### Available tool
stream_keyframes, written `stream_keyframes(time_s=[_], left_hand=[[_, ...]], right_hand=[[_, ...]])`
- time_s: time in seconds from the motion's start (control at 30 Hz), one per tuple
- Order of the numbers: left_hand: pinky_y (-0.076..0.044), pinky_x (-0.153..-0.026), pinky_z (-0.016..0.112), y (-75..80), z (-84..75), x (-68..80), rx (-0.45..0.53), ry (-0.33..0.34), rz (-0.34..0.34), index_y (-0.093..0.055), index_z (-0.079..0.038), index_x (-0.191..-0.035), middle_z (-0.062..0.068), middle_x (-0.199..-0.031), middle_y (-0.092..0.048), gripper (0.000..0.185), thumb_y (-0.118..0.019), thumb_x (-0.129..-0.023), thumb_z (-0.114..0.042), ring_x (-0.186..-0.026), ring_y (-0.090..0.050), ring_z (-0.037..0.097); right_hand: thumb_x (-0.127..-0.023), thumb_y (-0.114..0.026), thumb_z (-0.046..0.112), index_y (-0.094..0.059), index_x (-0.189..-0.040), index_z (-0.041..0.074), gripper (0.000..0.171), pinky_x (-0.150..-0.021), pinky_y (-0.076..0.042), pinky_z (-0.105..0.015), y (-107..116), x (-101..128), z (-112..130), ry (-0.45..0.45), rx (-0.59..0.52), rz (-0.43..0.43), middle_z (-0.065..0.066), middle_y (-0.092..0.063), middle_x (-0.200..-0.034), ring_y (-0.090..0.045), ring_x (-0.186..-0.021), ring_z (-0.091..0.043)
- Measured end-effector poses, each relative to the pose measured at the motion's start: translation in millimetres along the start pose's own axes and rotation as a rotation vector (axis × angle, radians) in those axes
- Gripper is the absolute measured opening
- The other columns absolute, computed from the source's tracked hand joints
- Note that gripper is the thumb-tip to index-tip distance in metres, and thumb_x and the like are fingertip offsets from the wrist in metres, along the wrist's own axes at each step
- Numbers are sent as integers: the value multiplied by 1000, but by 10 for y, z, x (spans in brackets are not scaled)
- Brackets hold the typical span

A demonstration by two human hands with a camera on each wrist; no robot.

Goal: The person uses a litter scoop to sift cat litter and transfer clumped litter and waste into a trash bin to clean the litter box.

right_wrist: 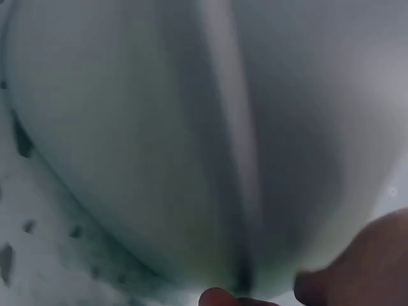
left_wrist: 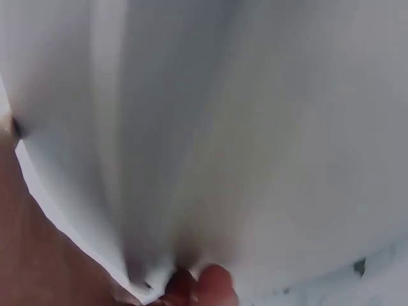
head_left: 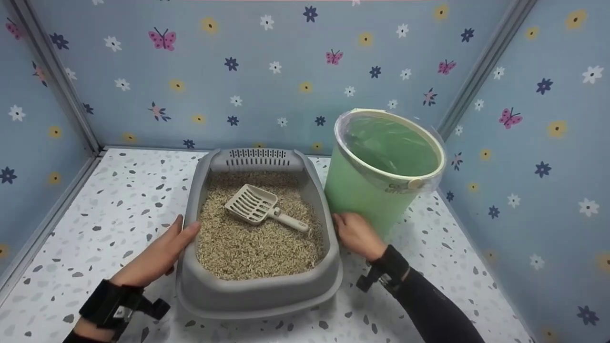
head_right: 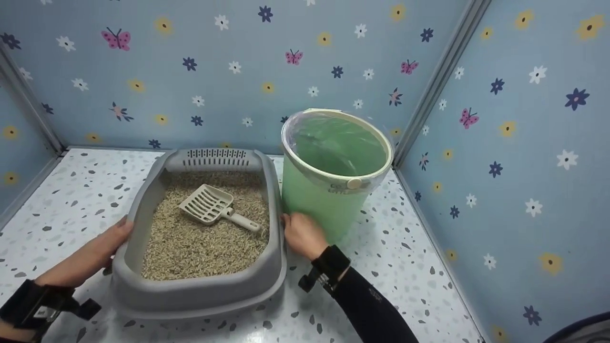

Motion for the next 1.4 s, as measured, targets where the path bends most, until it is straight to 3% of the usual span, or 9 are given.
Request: stream_keyframes(time_s=[0.07, 0.4, 0.47, 0.57, 0.67, 0.83, 1.1, 1.27, 1.4], left_hand=[[-48, -111, 74, -55, -56, 108, -32, 7, 5, 19, 2, -170, 38, -177, 9, 104, -36, -116, -67, -157, -27, 63], [-26, -126, 73, -63, -105, 193, -16, 42, -22, 4, 6, -173, 35, -178, 1, 106, -48, -113, -66, -164, -12, 57], [-38, -122, 72, 2, -82, 140, -10, 37, -20, 0, 5, -174, 36, -179, -7, 103, -48, -114, -64, -161, -25, 58], [-59, -95, 51, 170, -18, 13, 15, 11, -20, -10, 1, -176, 36, -165, -44, 91, -48, -116, -57, -127, -64, 45], [-50, -68, 31, 372, 46, -126, 47, -39, 3, -32, 4, -171, 20, -121, -72, 75, -46, -118, -47, -82, -62, 17], [-48, -67, 30, 648, 96, -216, 20, -36, 64, -55, 4, -148, 10, -106, -68, 62, -41, -120, -50, -75, -56, 12], [-58, -80, 50, 537, -21, 288, -222, 91, -7, -15, 9, -173, 45, -160, -40, 102, -29, -114, -73, -111, -65, 39], [-54, -68, 41, 396, -17, 393, -214, 91, -111, -32, 15, -163, 35, -129, -61, 101, -36, -114, -72, -86, -61, 32], [-50, -64, 38, 613, 143, 312, -185, 62, -174, -52, 8, -144, 16, -103, -59, 84, -37, -115, -68, -77, -55, 26]], right_hand=[[-119, -46, 25, -72, -100, 3, 38, -74, -59, -50, -100, 6, -74, -23, -37, -3, -9, -69, -87, -66, -79, -27], [-120, -41, 26, -74, -116, -5, 45, -100, -57, -61, -413, -59, -281, 16, -258, -126, -21, -74, -104, -72, -104, -44], [-119, -38, 26, -74, -117, -5, 47, -101, -56, -63, -476, -88, -331, 18, -256, -135, -22, -74, -107, -72, -107, -45], [-120, -38, 29, -73, -111, -1, 47, -99, -56, -64, -628, -148, -430, 15, -231, -167, -21, -73, -104, -72, -104, -45], [-121, -42, 34, -70, -102, 9, 42, -93, -58, -54, -762, -136, -459, -20, -245, -174, -10, -70, -96, -71, -96, -31], [-119, -44, 39, -57, -87, 15, 42, -54, -43, -32, -820, 0, -223, -80, -569, 25, 2, -52, -70, -49, -59, -14], [-116, -51, 39, -56, -87, 15, 38, -47, -33, -24, -696, -217, -132, -225, -773, 82, 1, -55, -68, -42, -51, -10], [-118, -48, 38, -55, -91, 14, 36, -50, -35, -25, -752, -265, -175, -233, -862, 118, 1, -51, -71, -44, -56, -11], [-118, -49, 38, -55, -90, 15, 37, -51, -35, -24, -843, -203, -72, -181, -913, 218, 2, -52, -74, -44, -59, -10]])
Point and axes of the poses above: each hand's wrist, its own x-axis away from the middle knuckle, its own y-axis out of the back of the hand, z = x × y, the point moved 7 cm from there along -x, towards the middle knuckle
